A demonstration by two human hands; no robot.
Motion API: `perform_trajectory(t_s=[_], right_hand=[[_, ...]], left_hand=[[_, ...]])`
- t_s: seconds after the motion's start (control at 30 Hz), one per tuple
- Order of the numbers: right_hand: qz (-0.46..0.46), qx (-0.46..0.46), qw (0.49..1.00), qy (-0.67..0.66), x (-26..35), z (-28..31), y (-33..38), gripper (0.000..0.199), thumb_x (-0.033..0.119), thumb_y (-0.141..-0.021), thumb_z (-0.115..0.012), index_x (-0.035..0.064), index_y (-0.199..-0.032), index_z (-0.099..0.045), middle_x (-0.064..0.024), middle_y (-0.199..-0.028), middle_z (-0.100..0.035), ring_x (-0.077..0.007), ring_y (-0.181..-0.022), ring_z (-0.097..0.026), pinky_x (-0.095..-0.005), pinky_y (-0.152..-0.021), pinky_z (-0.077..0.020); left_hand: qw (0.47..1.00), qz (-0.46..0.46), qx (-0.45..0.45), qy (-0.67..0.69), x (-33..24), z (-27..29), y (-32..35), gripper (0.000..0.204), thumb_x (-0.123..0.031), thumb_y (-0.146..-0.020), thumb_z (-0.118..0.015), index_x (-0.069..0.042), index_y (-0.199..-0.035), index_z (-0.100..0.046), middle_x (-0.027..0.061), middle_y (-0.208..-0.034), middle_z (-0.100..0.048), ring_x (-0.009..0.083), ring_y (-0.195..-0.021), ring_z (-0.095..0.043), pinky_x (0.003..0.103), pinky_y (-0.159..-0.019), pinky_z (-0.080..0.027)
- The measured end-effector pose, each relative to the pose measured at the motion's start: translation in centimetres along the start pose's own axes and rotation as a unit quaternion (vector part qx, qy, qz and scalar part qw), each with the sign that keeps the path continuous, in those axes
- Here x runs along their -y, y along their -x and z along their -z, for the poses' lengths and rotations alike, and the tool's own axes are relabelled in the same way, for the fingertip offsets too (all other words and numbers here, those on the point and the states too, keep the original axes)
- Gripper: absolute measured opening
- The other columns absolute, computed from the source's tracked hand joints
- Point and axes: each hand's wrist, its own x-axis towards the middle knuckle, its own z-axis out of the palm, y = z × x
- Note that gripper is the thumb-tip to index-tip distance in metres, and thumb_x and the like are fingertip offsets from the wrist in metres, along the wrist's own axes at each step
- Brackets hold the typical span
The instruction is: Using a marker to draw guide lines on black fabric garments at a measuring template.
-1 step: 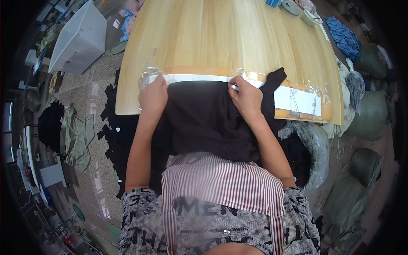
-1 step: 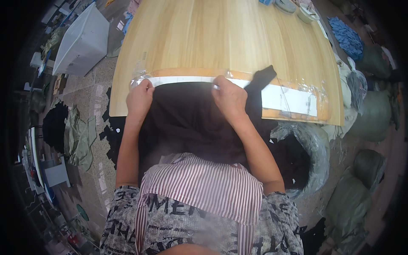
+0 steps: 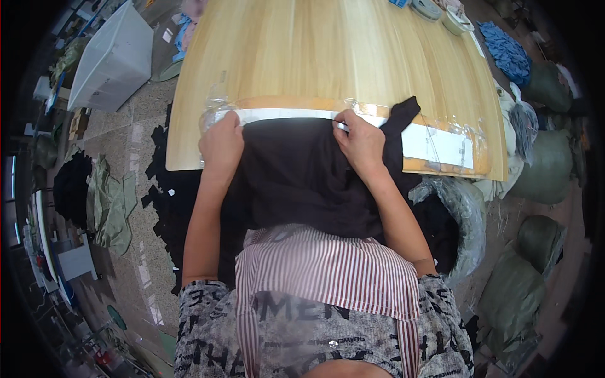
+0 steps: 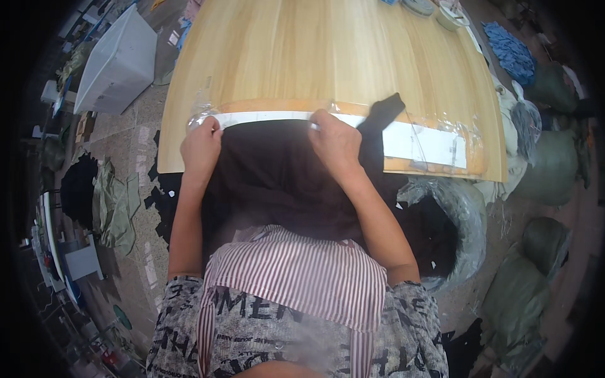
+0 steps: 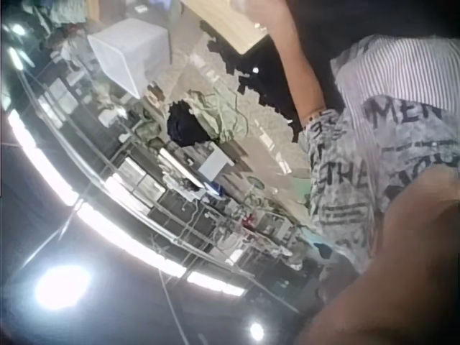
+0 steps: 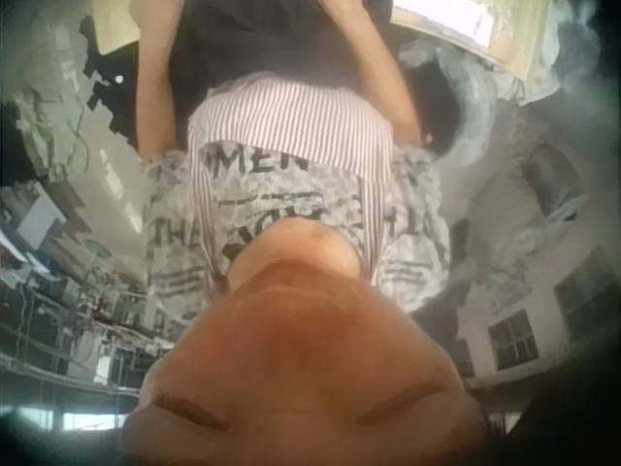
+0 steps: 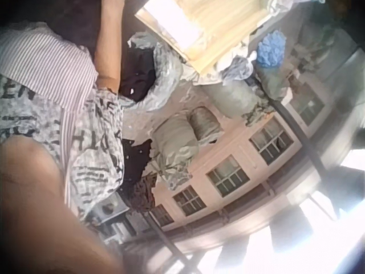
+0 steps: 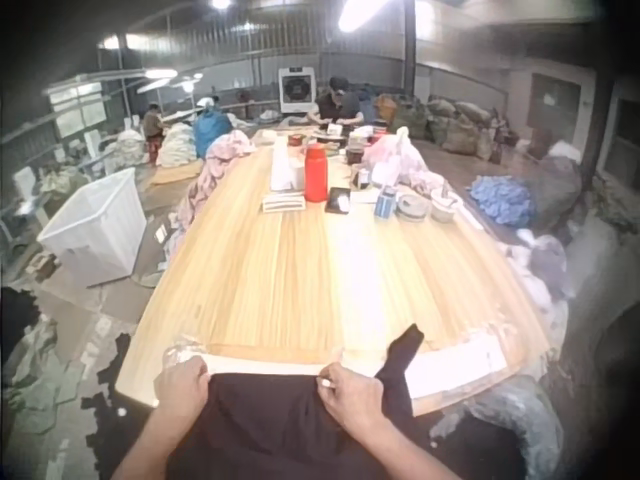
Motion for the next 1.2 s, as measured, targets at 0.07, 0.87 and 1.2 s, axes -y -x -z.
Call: perform_trajectory(t_s=[0.07, 0.87, 1.2], right_hand=[[-0.003, 0.0, 1.0, -0.004, 0.1, 0.0, 0.0, 0.009, 0.017, -0.079, -0.067, 0.0118, -0.084, -0.061, -0.0088, -0.071, -0.064, -0.0288, -0.066, -0.064, -0.0378, -0.057, -0.0487], [-0.101, 0.032, 0.958, -0.268, 1.1, 2.1, -1.0, 0.026, 0.024, -0.094, -0.055, 0.0011, -0.085, -0.063, -0.0071, -0.065, -0.058, -0.017, -0.06, -0.056, -0.029, -0.056, -0.0442], [-0.054, 0.039, 0.962, -0.263, 1.2, -0.5, -0.4, 0.017, 0.023, -0.086, -0.064, 0.006, -0.09, -0.066, -0.0126, -0.074, -0.067, -0.0238, -0.066, -0.066, -0.0316, -0.061, -0.05]], left_hand=[[0.982, -0.129, -0.132, 0.043, -1.1, -0.2, 1.1, 0.014, -0.007, -0.081, -0.064, -0.002, -0.094, -0.061, 0.0125, -0.088, -0.062, 0.0304, -0.084, -0.059, 0.039, -0.078, -0.047], [0.916, -0.348, -0.029, 0.198, -7.7, -6.0, 5.4, 0.033, -0.006, -0.082, -0.061, -0.007, -0.115, -0.061, 0.0077, -0.134, -0.052, 0.032, -0.131, -0.04, 0.054, -0.107, -0.028], [0.916, -0.336, -0.022, 0.22, -7.6, -6.0, 5.5, 0.037, -0.002, -0.077, -0.063, -0.011, -0.113, -0.064, 0.0057, -0.132, -0.053, 0.038, -0.133, -0.035, 0.059, -0.107, -0.025]])
